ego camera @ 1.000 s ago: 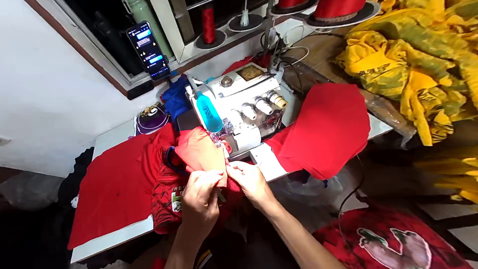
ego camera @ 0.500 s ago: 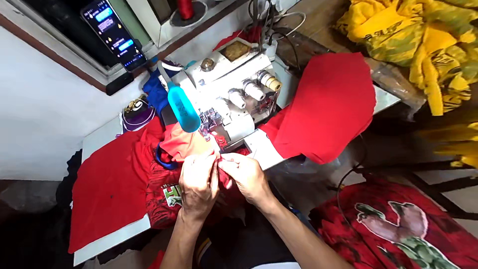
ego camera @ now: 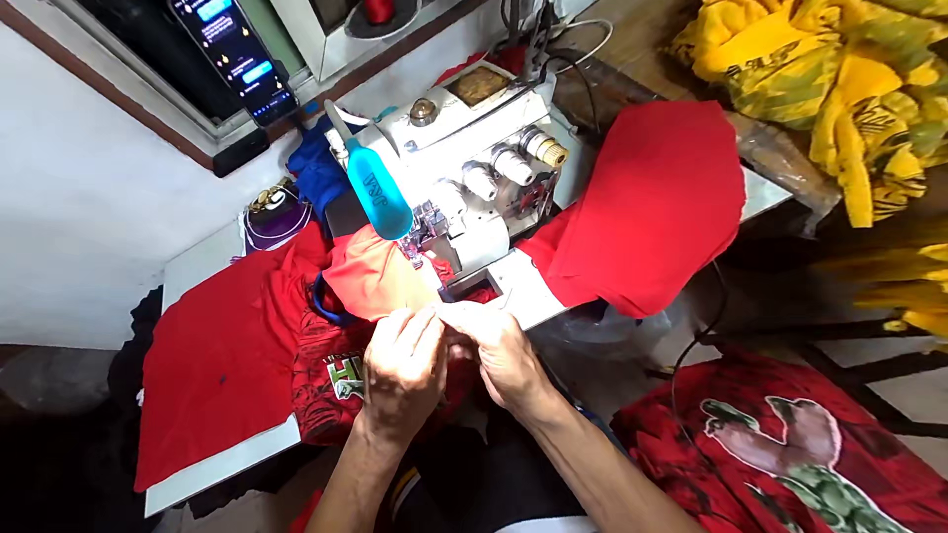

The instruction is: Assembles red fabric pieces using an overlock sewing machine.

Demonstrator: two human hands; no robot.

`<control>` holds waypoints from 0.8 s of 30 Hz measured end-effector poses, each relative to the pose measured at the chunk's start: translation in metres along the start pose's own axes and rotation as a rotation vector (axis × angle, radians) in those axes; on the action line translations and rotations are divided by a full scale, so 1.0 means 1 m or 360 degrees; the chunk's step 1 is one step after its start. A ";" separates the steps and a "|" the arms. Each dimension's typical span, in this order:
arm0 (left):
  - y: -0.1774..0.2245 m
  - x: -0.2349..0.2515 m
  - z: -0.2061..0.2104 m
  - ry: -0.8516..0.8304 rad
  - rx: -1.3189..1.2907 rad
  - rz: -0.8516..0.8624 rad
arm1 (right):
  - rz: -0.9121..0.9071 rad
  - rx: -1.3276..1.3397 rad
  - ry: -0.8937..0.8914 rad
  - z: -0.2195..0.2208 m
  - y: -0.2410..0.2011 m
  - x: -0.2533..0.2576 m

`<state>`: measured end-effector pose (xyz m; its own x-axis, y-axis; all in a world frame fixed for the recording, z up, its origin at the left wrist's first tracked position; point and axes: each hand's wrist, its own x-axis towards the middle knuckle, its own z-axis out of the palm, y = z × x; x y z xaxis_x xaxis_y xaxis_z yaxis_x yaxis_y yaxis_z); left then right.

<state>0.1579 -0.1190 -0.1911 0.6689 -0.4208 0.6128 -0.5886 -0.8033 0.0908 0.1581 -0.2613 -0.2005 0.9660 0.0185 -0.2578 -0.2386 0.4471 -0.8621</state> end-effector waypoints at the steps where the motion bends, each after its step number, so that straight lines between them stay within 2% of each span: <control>1: 0.001 -0.002 -0.001 -0.0011 -0.0006 -0.0037 | 0.0031 0.0008 0.0042 0.002 0.001 0.003; 7: -0.011 -0.003 0.002 -0.0165 0.0252 -0.0161 | -0.0036 -0.0335 0.0201 0.000 0.009 0.012; 15: -0.031 0.029 0.016 -0.0146 0.0377 -0.0335 | -0.0116 -0.0511 0.0261 0.016 0.007 0.052; 19: -0.041 0.045 0.021 -0.0293 0.0331 -0.0594 | -0.0179 -0.0507 0.0310 0.014 0.013 0.052; 21: -0.042 0.043 0.015 -0.0265 0.0257 -0.0740 | -0.0151 -0.0527 0.0321 0.014 0.010 0.045; 24: -0.028 0.009 0.003 -0.0033 0.0181 -0.0852 | -0.0036 -0.0498 0.0182 0.018 0.006 0.030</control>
<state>0.1824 -0.1015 -0.1905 0.8709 0.0523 0.4887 -0.1112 -0.9476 0.2995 0.1874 -0.2416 -0.2053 0.9582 -0.0968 -0.2694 -0.2535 0.1498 -0.9557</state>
